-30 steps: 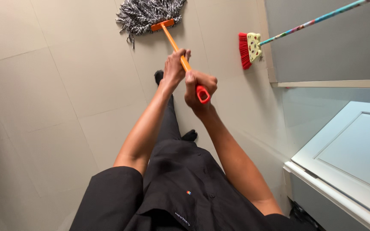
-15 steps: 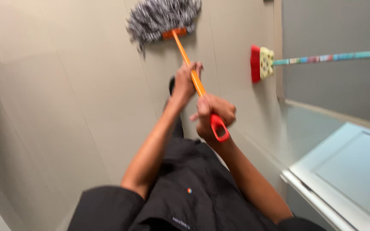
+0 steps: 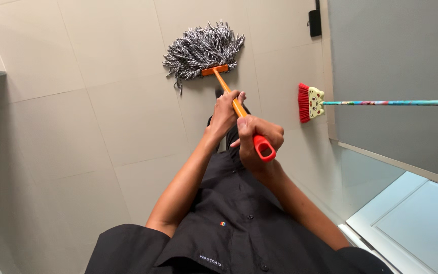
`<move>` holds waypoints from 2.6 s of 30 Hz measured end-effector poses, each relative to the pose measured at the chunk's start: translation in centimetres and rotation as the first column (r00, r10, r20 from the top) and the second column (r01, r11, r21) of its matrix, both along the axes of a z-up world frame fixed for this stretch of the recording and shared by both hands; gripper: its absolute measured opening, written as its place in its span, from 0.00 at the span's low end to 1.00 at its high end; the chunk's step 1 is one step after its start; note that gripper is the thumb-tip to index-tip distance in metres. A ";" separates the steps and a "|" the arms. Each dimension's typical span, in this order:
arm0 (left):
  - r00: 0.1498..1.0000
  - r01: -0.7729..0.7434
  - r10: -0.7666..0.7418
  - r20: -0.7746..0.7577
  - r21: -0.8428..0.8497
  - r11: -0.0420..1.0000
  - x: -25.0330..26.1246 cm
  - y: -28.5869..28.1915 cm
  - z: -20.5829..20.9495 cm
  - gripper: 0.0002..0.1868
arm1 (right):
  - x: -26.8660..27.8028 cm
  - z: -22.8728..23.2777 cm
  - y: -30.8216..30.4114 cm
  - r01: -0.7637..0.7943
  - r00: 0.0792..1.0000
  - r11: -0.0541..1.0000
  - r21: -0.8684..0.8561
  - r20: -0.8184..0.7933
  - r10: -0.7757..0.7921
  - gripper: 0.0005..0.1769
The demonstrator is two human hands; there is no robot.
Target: The person mops a tiled floor using a microfiber mop with an orange handle. They move the mop back and forth across the floor, covering different areas of the room.
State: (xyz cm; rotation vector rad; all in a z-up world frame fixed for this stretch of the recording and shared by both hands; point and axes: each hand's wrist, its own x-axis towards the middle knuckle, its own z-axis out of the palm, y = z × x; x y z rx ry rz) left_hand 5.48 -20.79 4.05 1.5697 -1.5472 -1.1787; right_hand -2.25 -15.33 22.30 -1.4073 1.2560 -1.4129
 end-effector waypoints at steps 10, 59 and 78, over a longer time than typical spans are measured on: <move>0.991 -0.128 0.119 -0.056 -0.190 0.973 2.5 -8.8 -3.5 0.14 | 2.4 -1.3 -3.4 -0.080 0.982 0.979 -0.187 -0.181 0.046 0.17; 0.977 -0.167 0.206 0.056 -0.399 0.901 -11.3 21.3 11.7 0.17 | -13.3 5.5 29.4 -0.067 0.992 0.847 -0.527 0.053 0.112 0.21; 0.974 -0.074 0.074 0.215 -0.009 0.997 -8.3 10.0 -2.1 0.18 | -9.6 -3.5 14.6 -0.060 0.994 0.990 -0.125 -0.102 0.048 0.19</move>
